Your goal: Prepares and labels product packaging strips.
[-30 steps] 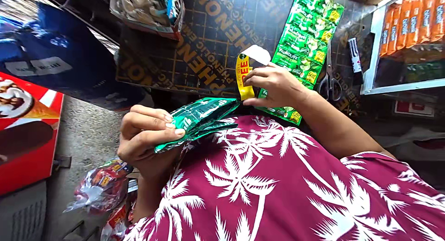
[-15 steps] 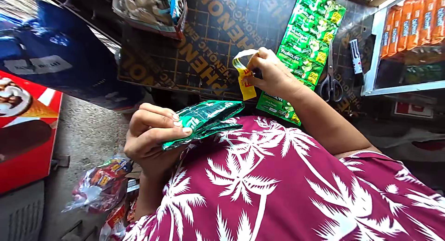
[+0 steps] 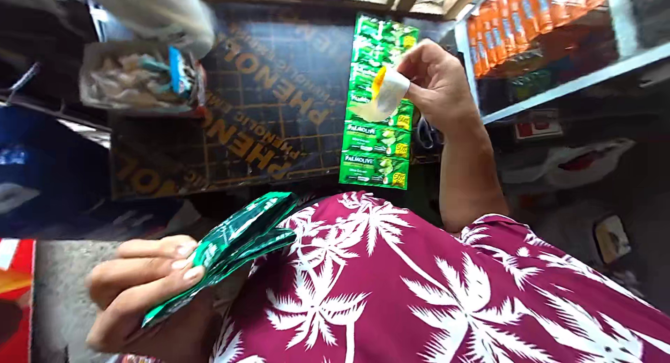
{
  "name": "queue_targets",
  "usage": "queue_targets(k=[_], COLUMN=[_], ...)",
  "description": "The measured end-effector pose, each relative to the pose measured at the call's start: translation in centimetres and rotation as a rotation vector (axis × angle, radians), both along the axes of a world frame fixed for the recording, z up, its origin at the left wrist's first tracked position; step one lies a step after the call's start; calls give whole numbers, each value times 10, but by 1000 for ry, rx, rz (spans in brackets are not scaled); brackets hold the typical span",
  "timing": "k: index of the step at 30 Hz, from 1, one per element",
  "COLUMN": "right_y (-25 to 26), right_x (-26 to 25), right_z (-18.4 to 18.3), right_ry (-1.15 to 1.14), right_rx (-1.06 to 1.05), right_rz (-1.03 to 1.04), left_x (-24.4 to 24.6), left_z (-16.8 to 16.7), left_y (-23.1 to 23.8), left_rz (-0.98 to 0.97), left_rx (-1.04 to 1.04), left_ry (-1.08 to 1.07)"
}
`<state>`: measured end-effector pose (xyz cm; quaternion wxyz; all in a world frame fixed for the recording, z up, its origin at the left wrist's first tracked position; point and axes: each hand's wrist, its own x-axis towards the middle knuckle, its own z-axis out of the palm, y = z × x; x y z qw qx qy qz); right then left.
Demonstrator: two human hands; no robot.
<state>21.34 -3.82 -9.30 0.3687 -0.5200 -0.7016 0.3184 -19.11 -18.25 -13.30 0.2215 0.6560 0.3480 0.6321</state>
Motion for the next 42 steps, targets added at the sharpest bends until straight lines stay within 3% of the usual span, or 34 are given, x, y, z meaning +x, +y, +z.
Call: queue_targets(k=[4, 9, 12, 15, 19, 22, 26, 29, 32, 36, 42], right_y=[-31, -55, -63, -69, -66, -43, 1, 20, 28, 36, 41], right_x=[64, 94, 92, 81, 77, 86, 90, 85, 83, 86, 65], right_z=[1, -22, -32, -35, -38, -34, -29, -31, -36, -33, -1], right_ry=[-365, -735, -758, -682, -651, -691, -786, -856, -906, -876, -688], right_rx=[53, -127, -54, 248, 347, 176, -248, -432, -479, -328, 256], right_rz=[-319, -596, -658, -676, -586, -534, -534, -577, -582, -542, -469], left_x=[0, 6, 5, 8, 40, 79, 118, 115, 88, 57, 55], left_z=[1, 8, 22, 33, 35, 23, -2, -4, 0, -13, -15], left_y=[9, 19, 34, 71, 131, 169, 190, 178, 154, 125, 112], left_rz=[-74, -44, -28, -162, -317, -323, -353, -297, -295, -291, -247], left_rx=[5, -103, -221, -278, -379, -479, -393, -263, -284, -384, -198], left_ry=[-56, -84, 90, 301, 467, 620, 809, 856, 867, 1012, 926])
